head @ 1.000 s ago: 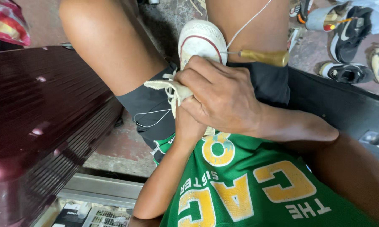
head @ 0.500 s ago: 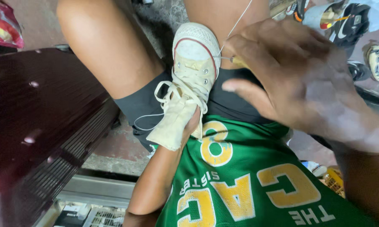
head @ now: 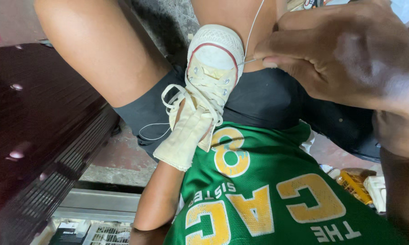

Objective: The person sits on the floor and uses a needle and thread to stitch the upper part of a white canvas sneaker. They repeatedly push the needle through the fabric and pull the thread tight, working on the same shoe throughout the clip.

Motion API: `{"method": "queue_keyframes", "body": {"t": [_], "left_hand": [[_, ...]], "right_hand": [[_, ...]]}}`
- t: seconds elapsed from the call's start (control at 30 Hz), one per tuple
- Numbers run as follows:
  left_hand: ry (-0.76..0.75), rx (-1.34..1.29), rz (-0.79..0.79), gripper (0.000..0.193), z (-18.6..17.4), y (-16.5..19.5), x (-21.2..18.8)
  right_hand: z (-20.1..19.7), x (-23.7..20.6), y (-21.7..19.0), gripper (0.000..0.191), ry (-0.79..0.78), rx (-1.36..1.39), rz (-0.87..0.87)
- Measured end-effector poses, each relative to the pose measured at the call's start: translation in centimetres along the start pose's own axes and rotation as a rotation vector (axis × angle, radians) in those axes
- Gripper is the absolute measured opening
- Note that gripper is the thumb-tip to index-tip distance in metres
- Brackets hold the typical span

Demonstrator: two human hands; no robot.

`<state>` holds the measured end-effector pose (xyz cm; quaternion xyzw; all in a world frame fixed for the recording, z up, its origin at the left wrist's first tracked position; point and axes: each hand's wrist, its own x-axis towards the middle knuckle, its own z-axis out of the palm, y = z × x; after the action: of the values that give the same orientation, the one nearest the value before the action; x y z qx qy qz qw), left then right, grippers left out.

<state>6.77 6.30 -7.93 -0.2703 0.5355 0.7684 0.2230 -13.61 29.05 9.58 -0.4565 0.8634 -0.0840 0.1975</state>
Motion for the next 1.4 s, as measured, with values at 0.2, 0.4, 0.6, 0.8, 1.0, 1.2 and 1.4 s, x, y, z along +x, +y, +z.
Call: {"method": "queue_keyframes", "body": {"t": [0.2,0.4,0.6,0.8,1.0,1.2,1.4], "left_hand": [[-0.059,-0.109,-0.051,0.014,-1.9,0.0,0.7],[-0.017,-0.272,-0.061,0.015,-3.4,-0.8,1.3],[0.062,-0.397,-0.082,0.015,-2.0,-2.8,0.0],[0.109,-0.485,-0.068,0.016,-0.8,-3.3,0.3],[0.114,-0.561,-0.024,0.017,-0.6,-2.4,1.2],[0.082,-0.587,-0.014,0.017,-0.4,-2.2,1.1],[0.061,-0.590,-0.009,0.018,-0.6,-2.2,1.3]], "right_hand": [[0.1,1.8,-0.9,0.020,-0.006,0.046,0.066],[0.6,2.7,-1.5,0.019,0.045,-0.025,0.047],[0.1,2.2,-3.1,0.022,0.103,-0.205,-0.010],[0.9,4.2,-5.8,0.018,0.006,-0.682,-0.077],[2.2,3.9,-4.9,0.010,0.206,-0.617,-0.152],[1.5,3.9,-3.8,0.010,0.156,-0.649,-0.205],[1.4,4.5,-3.0,0.029,0.195,-0.348,-0.228]]}}
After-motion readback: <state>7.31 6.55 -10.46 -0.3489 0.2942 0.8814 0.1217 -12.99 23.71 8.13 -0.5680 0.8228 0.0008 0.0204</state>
